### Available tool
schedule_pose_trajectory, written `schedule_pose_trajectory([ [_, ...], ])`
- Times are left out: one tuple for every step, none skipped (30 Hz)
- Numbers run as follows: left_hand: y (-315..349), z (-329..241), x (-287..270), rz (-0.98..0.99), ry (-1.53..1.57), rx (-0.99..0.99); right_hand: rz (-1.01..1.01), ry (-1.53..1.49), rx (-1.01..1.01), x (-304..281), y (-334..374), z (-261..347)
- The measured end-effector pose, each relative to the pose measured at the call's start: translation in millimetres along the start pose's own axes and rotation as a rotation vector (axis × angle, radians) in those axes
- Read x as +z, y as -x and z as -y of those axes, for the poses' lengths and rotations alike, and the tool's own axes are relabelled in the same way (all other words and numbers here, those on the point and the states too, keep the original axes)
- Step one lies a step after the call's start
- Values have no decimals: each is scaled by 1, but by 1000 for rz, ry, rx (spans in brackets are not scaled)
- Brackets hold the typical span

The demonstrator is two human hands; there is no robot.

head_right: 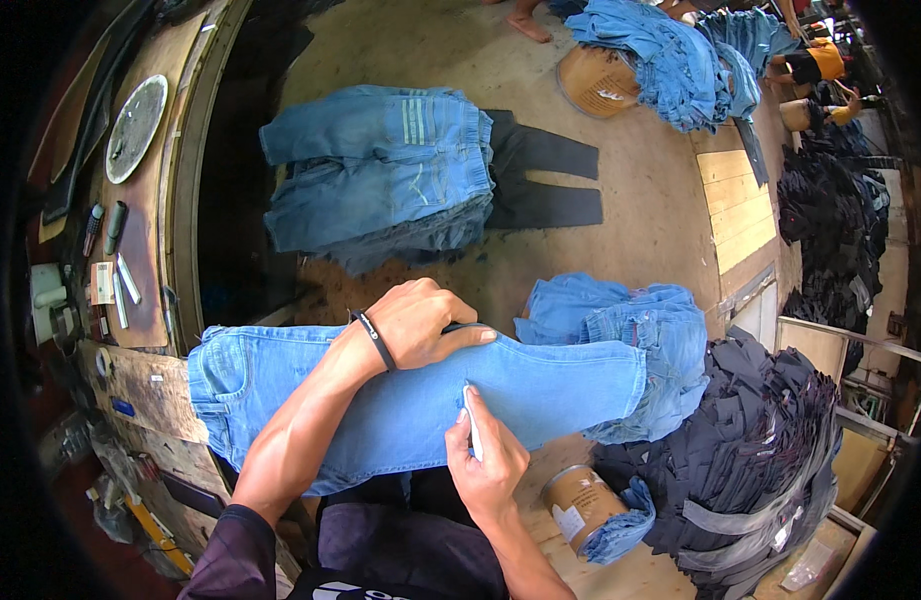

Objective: The person marks multiple pairs of light blue jeans with a white marker on a curved workbench. They handle each pair one at a time, applying marks to the legs and waist areas, then placing the marked jeans into a pile.

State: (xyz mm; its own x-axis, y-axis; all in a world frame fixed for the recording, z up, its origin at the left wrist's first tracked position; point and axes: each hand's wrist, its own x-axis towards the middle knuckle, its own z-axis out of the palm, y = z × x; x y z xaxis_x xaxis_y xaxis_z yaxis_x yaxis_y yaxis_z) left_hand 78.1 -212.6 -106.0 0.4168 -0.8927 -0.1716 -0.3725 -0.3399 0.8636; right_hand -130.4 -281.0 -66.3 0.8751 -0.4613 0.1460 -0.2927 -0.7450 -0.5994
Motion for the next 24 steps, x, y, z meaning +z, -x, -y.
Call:
schedule_pose_trajectory([
  [1, 2, 1, 8, -5, -10, 32, 4, 13, 0, 1, 0],
  [1, 4, 3, 15, -5, -18, 54, 3, 7, -1, 2, -1],
  [1, 6, 4, -19, 18, 17, 77, -4, 27, -2, 5, -1],
  [1, 8, 6, 35, -1, -28, 90, -16, 25, -4, 8, -1],
  [-1, 9, 6, 43, 2, -31, 115, -23, 94, -8, 12, -3],
  [-3, 8, 6, 42, 3, -26, 76, -184, 189, -11, 17, -2],
  [-5, 7, 4, 74, 18, -43, 40, -345, 348, -14, 22, -2],
  [-6, 3, 0, 94, 28, -50, 44, -526, 487, -19, 25, -3],
  [-2, -3, -6, 97, 41, -54, -21, -682, 555, -25, 28, -5],
  [7, -9, -14, 81, 29, -100, -51, -622, 597, -30, 27, -10],
  [19, -18, -22, 41, 14, -140, -75, -596, 580, -35, 26, -14],
  [34, -26, -31, -52, 28, -111, -116, -566, 562, -38, 23, -21],
  [62, -33, -38, -300, 39, -121, -117, -625, 584, -41, 21, -26],
  [98, -37, -47, -562, -99, -188, -135, -683, 601, -41, 17, -32],
  [134, -39, -51, -899, -278, -314, -162, -732, 651, -39, 14, -37],
  [174, -40, -50, -1099, -385, -503, -158, -720, 621, -37, 11, -41],
  [209, -37, -45, -1164, -400, -691, -162, -699, 619, -34, 9, -45],
  [239, -34, -32, -1024, -438, -965, -144, -685, 625, -31, 8, -47],
  [257, -27, -16, -906, -534, -915, -161, -696, 648, -29, 6, -49],
  [272, -24, 2, -850, -554, -845, -172, -692, 643, -27, 7, -50],
  [277, -14, 8, -959, -484, -783, -165, -703, 643, -26, 5, -52],
  [280, -10, 17, -961, -378, -773, -169, -718, 630, -27, 5, -53],
  [275, -4, 22, -1006, -381, -840, -131, -689, 630, -27, 4, -54],
  [268, -3, 26, -1061, -433, -810, -109, -669, 605, -29, 3, -55],
])
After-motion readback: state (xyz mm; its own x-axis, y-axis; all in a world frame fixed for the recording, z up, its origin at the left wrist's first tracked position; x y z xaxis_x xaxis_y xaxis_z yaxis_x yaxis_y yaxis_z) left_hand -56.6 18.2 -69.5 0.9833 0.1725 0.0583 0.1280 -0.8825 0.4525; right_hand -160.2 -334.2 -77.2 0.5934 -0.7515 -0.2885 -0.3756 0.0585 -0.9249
